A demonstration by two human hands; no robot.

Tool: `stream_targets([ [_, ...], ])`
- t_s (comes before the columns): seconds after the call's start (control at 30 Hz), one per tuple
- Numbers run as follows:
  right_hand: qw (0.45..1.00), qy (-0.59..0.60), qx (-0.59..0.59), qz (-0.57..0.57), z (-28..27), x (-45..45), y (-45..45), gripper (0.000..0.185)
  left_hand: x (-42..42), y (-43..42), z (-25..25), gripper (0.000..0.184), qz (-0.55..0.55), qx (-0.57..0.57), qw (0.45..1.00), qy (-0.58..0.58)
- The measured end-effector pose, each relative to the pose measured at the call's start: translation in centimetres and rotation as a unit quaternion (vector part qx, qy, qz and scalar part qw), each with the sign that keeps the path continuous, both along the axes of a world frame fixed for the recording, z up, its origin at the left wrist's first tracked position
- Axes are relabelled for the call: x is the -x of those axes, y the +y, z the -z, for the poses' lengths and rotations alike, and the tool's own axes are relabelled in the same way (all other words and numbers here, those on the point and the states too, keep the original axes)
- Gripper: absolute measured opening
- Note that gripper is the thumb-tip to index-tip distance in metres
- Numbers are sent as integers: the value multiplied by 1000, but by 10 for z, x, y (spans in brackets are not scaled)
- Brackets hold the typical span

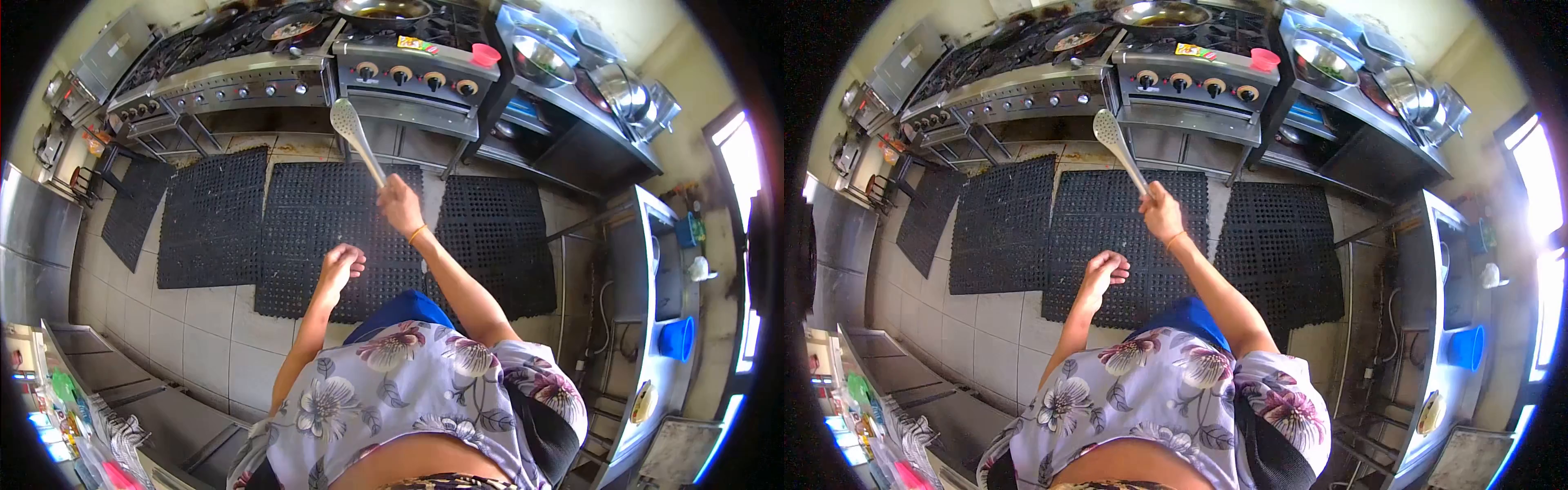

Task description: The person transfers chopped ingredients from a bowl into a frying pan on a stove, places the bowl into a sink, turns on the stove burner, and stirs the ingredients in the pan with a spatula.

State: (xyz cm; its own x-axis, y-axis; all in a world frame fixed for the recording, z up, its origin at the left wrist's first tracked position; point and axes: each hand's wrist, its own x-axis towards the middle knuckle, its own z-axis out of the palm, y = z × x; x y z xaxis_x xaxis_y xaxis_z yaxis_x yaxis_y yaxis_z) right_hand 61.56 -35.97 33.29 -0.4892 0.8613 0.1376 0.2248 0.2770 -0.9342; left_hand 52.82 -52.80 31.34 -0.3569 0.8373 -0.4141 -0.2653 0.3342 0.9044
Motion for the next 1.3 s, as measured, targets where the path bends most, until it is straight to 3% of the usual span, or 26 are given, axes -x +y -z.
stream_targets([
  [0.07, 997, -12, -45, 61, 4, 23, 25, 11, 21, 14, 3, 16, -9, 3, 1000, -25],
  [0.1, 998, -6, 6, 62, -4, 34, 35, 14, 35, 25, 2, 16, -16, -1, 999, -34],
  [0.27, 987, -15, -136, 90, 7, 116, 115, 21, 117, 81, 23, 15, -72, 8, 996, -58],
  [0.3, 981, -27, -171, 85, 6, 136, 128, 22, 136, 93, 25, 15, -76, 7, 996, -49],
  [0.33, 990, 44, -119, 61, 5, 158, 142, 25, 157, 106, 24, 16, -80, 6, 996, -35],
  [0.37, 997, 6, -67, 27, -1, 175, 159, 23, 179, 119, 19, 16, -83, 5, 996, -18],
  [0.47, 982, 144, -112, -47, -19, 240, 201, 10, 243, 154, -1, 15, -122, -19, 992, -9],
  [0.57, 990, 106, -65, -66, -67, 285, 231, 12, 295, 178, -7, 16, -162, -29, 986, -10],
  [0.7, 977, 13, -211, 35, -87, 343, 286, 15, 361, 219, -13, 18, -155, 3, 988, -22],
  [0.73, 982, -19, -176, 63, -87, 357, 301, 17, 377, 231, -12, 18, -152, -3, 988, -29],
  [0.77, 971, -11, -217, 94, -83, 372, 317, 20, 398, 245, -9, 18, -138, -10, 990, -37],
  [0.97, 967, -93, -202, 121, -50, 446, 397, 17, 516, 323, 17, 21, -41, -29, 995, -83],
  [1.03, 953, -169, -219, 126, -44, 477, 415, 13, 548, 349, 14, 29, -14, -17, 994, -107],
  [1.1, 932, -199, -272, 132, -37, 505, 429, 12, 571, 374, 9, 33, 1, -9, 990, -144],
  [1.3, 910, -300, -253, 135, -22, 564, 466, 14, 599, 444, 5, 46, 32, 10, 987, -160],
])
